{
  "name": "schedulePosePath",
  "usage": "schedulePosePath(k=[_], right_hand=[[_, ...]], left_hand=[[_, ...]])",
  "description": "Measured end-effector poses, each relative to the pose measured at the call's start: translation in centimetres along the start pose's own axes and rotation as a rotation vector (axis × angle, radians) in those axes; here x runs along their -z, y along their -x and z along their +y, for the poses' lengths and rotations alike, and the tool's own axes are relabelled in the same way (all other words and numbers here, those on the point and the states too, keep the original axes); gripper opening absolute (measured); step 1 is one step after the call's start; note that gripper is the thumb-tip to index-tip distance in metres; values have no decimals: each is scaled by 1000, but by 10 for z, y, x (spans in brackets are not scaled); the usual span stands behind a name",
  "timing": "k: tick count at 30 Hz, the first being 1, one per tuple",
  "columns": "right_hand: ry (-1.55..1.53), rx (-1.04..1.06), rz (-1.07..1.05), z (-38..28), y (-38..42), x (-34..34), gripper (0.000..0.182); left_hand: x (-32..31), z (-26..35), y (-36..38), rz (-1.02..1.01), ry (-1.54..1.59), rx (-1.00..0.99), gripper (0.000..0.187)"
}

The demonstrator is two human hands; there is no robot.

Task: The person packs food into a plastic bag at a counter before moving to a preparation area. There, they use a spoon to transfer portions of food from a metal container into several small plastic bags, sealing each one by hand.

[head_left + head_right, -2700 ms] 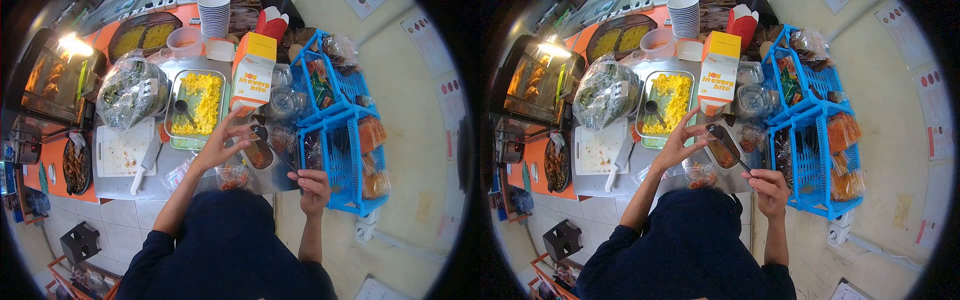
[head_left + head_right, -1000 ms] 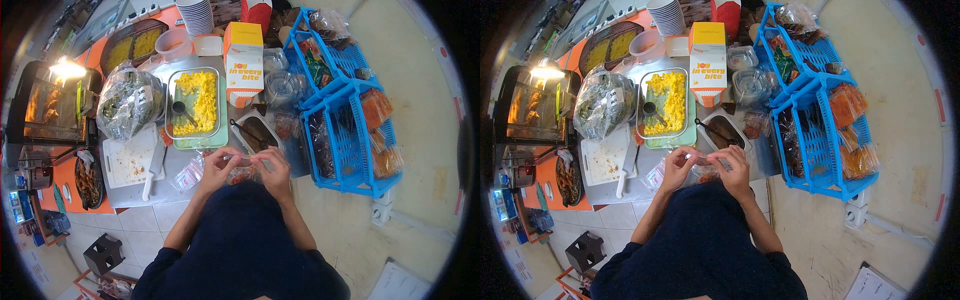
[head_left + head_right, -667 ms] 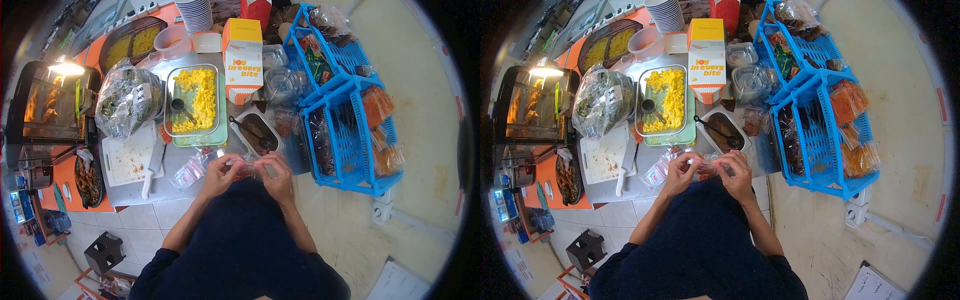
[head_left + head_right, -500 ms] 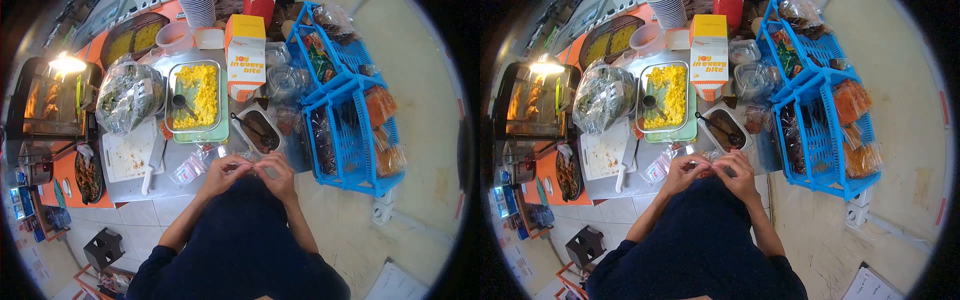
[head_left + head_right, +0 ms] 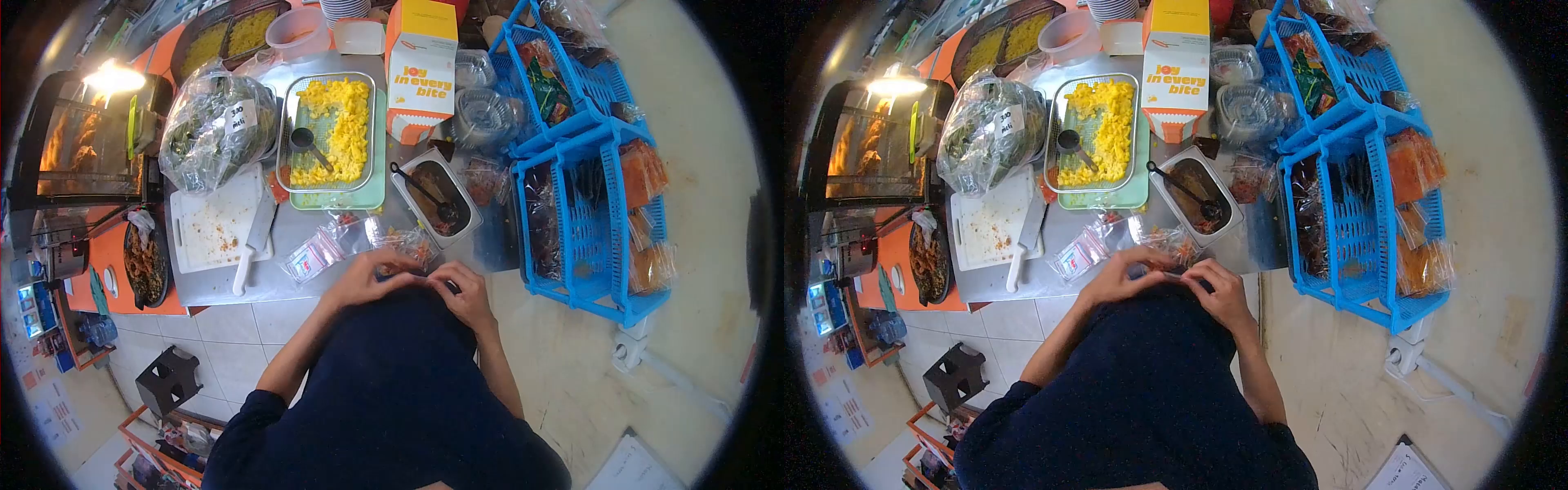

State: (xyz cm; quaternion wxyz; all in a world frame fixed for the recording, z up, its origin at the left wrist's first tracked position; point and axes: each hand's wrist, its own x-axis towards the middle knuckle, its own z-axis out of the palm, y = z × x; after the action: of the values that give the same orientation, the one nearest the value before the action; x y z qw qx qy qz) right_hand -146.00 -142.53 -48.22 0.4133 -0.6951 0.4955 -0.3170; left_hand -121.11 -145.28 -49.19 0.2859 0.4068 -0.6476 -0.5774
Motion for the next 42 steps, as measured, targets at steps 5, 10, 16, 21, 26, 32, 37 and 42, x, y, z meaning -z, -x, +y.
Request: schedulePosePath(k=[5, 10, 16, 21, 26, 32, 37, 42], right_hand=[[71, -82, -31, 37, 5, -7, 13], [98, -276, 164, 44, -2, -12, 18], [306, -234, 360, 53, 4, -10, 24], [164, -245, 337, 52, 14, -12, 21], [27, -257, 199, 41, 31, 2, 18], [-15, -179, -246, 35, 43, 17, 22], [-209, -295, 70, -37, -18, -9, 25], [-509, -340, 46, -28, -30, -34, 21]], left_hand=[[15, -96, 8, 415, -813, -37, 33], [14, -139, 13, 434, -769, -31, 28], [13, -144, 10, 502, -747, -58, 19], [5, -128, 9, 617, -739, -59, 16], [11, -146, 11, 573, -578, -19, 18], [19, -97, 7, 851, -536, -63, 21], [11, -22, -2, 771, -602, -310, 27], [2, 13, 1, 498, -649, -440, 36]])
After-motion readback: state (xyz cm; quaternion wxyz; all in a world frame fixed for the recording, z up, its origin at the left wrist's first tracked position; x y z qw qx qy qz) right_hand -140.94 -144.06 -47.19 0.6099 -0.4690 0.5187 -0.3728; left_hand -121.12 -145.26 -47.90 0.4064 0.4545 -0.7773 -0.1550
